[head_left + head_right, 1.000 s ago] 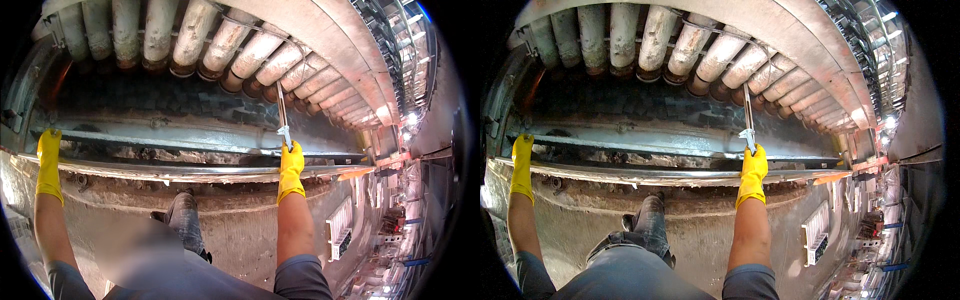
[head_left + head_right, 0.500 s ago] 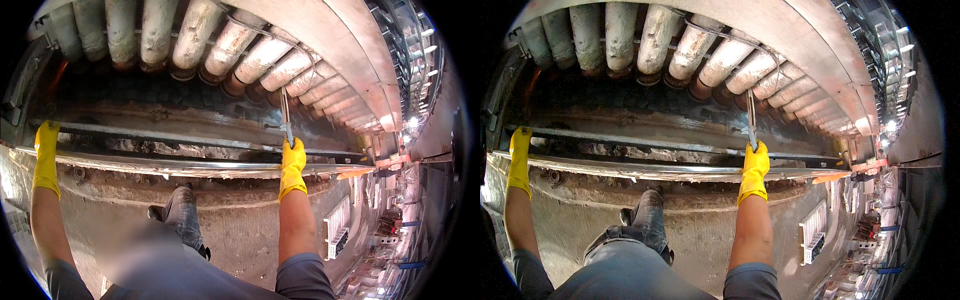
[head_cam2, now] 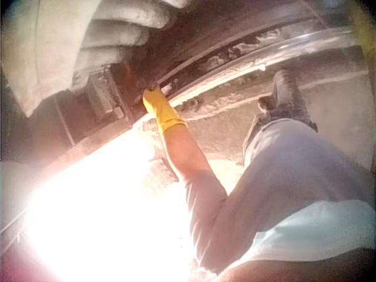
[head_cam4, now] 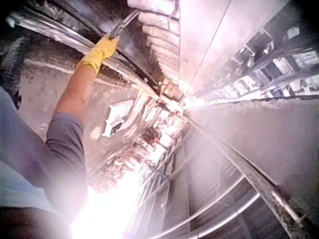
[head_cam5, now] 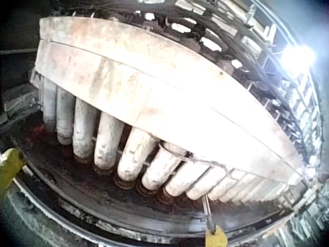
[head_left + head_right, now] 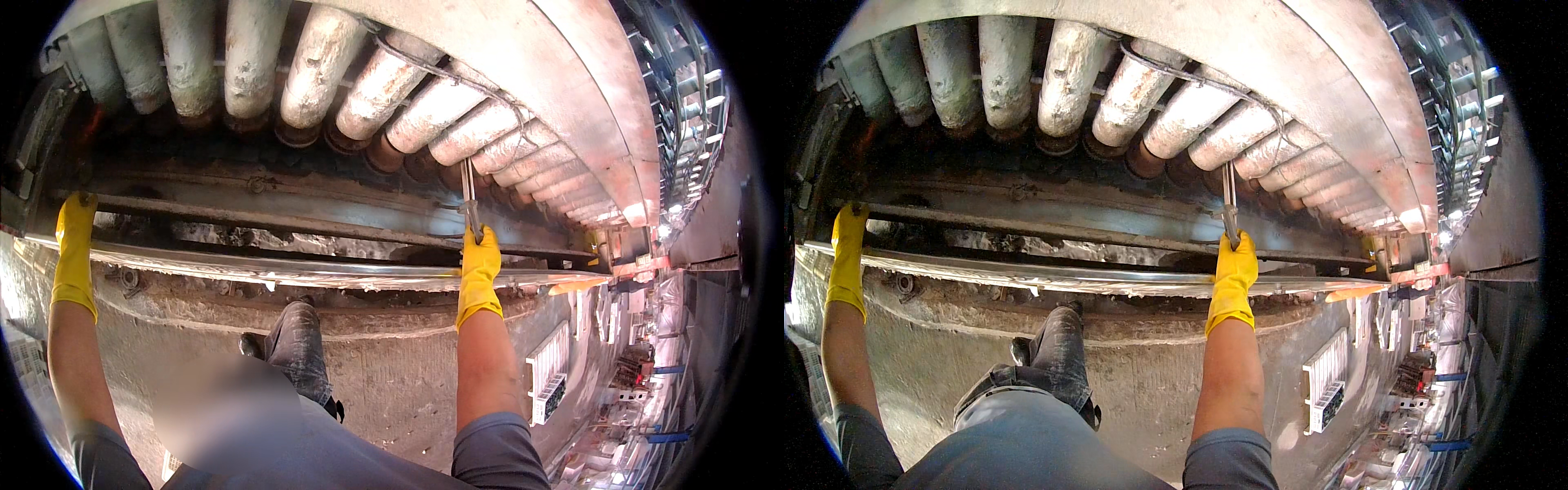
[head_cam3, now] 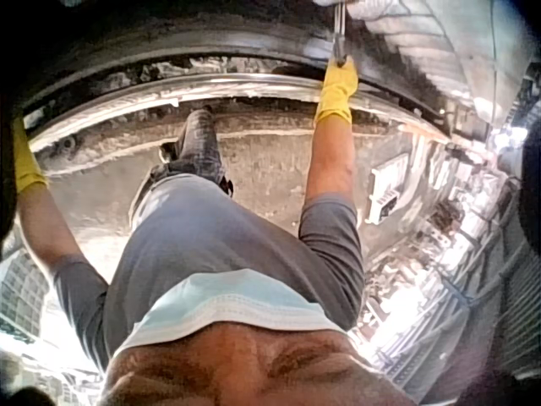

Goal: The person uses a long metal tool to scrape debris from the interior of a large industrial machine. They repeatedly insert the tool into the gap between the machine's curved wall and a horizontal bar, pulling out dark residue. The person then moves to a nearby area and places the collected debris into a white plastic crate.

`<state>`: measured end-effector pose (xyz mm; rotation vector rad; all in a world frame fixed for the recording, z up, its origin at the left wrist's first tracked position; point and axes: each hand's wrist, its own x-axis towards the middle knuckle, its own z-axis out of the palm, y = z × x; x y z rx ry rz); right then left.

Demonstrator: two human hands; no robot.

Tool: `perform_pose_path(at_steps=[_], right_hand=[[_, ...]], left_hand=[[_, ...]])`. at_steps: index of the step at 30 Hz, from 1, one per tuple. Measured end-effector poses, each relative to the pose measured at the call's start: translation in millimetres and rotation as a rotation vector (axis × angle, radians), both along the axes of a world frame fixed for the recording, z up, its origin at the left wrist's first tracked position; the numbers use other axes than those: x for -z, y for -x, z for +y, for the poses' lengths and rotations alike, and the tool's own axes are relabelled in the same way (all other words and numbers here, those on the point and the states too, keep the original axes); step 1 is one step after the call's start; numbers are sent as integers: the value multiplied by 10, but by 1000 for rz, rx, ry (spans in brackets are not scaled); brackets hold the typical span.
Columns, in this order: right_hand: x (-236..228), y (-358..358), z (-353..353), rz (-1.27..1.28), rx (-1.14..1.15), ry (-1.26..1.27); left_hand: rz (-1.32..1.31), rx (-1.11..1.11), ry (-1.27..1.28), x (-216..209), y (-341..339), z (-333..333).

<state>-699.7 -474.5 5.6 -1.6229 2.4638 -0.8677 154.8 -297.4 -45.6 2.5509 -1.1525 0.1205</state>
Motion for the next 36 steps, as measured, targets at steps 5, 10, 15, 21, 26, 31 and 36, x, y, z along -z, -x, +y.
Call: perform_pose_path(at_steps=[5,10,15,21,26,31,36], right_hand=[[63,42,-149,-44,-8,21],[85,6,-242,-9,-29,70],[98,19,-379,31,-46,109],[54,-80,-559,23,-44,119],[46,-99,-659,27,-51,131],[19,-128,-658,44,-54,136],[35,-37,-360,32,-60,112]], left_hand=[[42,13,13,34,-88,-151],[75,-17,-86,-123,3,-296],[43,-37,-97,-143,8,-456],[66,-31,-78,-93,-149,-657],[72,-49,-102,-130,-140,-794],[54,-49,-127,-164,-160,-810],[45,-34,-88,-114,-11,-486]])
